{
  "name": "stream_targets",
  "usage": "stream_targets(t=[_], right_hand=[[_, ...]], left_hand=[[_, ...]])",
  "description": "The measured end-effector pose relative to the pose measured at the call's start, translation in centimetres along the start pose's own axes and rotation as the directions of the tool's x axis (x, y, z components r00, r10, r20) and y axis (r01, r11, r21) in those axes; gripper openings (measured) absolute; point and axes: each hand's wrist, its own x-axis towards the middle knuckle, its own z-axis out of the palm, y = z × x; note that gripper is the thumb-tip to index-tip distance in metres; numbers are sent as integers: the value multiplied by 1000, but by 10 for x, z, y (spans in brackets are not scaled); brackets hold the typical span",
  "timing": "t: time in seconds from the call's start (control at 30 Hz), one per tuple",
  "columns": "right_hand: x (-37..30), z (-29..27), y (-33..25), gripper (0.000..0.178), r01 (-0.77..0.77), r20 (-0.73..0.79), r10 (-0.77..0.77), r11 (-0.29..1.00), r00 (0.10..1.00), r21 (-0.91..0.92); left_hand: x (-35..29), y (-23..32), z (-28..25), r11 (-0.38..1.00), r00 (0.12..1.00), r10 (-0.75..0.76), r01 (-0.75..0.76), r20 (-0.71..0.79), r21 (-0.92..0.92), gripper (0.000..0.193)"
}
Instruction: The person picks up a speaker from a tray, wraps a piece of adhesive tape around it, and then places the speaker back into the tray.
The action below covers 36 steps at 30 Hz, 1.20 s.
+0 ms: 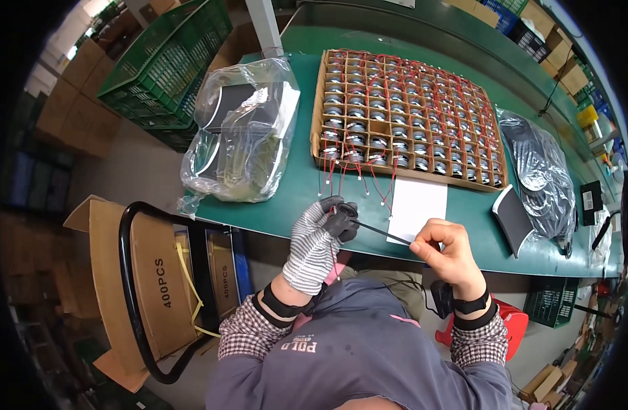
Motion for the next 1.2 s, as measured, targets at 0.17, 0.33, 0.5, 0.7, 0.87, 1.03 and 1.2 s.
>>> stream_targets(t=[0.17, 0.33, 0.5, 0.7, 0.87, 1.03, 1.2], right_hand=[[11, 4, 10, 11, -73, -38, 72, 997, 997, -9], [19, 11, 17, 12, -106, -69, 105, 994, 992, -9], [22, 16, 16, 12, -106, -92, 102, 994, 991, -33], [15, 17, 1, 12, -67, -56, 67, 998, 996, -14], [17, 19, 4, 14, -42, -65, 41, 999, 997, -20], [29, 20, 8, 13, -78, -90, 70, 993, 993, -88], [48, 25, 10, 14, -34, -90, 22, 991, 996, -131]], left_hand=[[-5, 2, 5, 983, 992, -122, 120, -8, -137, 32], [-9, 5, 9, 959, 985, -171, 170, 14, -229, 32], [-10, 7, 8, 943, 978, -204, 210, 50, -258, 32], [-10, 9, 4, 964, 990, -141, 131, -26, -232, 32], [-11, 5, 1, 961, 989, -148, 144, 4, -236, 35], [-16, 9, 9, 954, 976, -213, 218, 48, -204, 40], [-18, 8, 10, 944, 959, -268, 280, 89, -172, 45]])
